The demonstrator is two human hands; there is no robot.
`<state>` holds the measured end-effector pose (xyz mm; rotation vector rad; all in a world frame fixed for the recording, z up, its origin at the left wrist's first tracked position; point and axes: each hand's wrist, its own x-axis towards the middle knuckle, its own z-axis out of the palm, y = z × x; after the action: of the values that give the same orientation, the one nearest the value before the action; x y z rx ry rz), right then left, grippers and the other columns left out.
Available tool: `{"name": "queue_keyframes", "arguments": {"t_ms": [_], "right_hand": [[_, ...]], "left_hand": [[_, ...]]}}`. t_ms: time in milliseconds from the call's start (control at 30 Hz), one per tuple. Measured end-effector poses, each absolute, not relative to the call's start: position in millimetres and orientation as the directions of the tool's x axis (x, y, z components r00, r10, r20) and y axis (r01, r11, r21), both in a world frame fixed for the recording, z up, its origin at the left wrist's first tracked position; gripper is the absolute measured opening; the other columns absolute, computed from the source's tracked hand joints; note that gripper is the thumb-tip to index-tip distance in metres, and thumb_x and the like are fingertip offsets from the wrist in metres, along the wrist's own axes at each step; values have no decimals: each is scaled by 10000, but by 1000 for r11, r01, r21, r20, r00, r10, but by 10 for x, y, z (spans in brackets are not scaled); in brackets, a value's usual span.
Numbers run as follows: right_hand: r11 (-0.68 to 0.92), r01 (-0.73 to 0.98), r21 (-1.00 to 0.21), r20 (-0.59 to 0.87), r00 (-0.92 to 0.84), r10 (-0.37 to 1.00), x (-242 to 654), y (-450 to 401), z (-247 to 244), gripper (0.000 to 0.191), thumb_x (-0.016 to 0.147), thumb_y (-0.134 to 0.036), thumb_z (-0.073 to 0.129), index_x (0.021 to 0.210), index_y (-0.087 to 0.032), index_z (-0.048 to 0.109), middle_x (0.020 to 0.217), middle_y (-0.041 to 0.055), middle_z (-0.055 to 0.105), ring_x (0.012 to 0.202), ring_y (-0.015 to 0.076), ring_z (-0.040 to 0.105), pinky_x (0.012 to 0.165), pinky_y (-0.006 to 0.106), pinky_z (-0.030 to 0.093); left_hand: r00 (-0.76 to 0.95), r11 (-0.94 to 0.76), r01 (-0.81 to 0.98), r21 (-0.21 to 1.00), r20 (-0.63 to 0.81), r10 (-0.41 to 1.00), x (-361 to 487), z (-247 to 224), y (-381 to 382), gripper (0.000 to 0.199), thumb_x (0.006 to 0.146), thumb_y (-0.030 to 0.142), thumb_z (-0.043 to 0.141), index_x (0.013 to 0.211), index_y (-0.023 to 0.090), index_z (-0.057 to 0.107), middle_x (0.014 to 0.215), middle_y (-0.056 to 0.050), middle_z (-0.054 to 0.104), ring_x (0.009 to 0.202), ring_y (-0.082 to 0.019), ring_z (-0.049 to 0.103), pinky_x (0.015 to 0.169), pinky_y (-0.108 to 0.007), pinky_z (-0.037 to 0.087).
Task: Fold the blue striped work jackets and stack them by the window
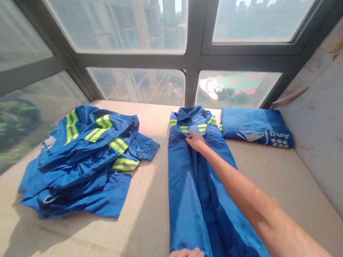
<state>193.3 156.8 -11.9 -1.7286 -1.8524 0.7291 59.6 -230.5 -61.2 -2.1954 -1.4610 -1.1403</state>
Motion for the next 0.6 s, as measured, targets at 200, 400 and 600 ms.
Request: {"name": "queue_keyframes", "arguments": {"t_ms": [200,400,600], "right_hand": [[183,713,-677,57,-197,979,1891,1676,-33,437,785,-148,686,1221,-161,696,1160,92,743,1074,259,687,977,365,530],[248,732,-634,127,-217,968,1932,1654,-83,454,851,-122,599,1301,-137,653,1270,120,700,1194,265,634,1075,387,462],[258,758,-599,140,-218,966,1927,1552,-193,449,865,-97,566,1304,-136,649,1267,140,697,1193,280,640,1081,397,463]], "left_hand": [[217,-539,792,288,692,688,668,-203,-2223,211,951,195,514,924,229,720,896,-22,759,798,-168,620,837,-347,426],[211,-547,769,330,677,705,793,-91,-2210,356,1018,198,379,960,218,730,955,-21,772,840,-181,627,809,-349,435],[278,-562,772,298,637,719,840,-124,-2205,430,1052,209,316,935,209,730,960,-16,773,827,-174,632,778,-329,432]]}}
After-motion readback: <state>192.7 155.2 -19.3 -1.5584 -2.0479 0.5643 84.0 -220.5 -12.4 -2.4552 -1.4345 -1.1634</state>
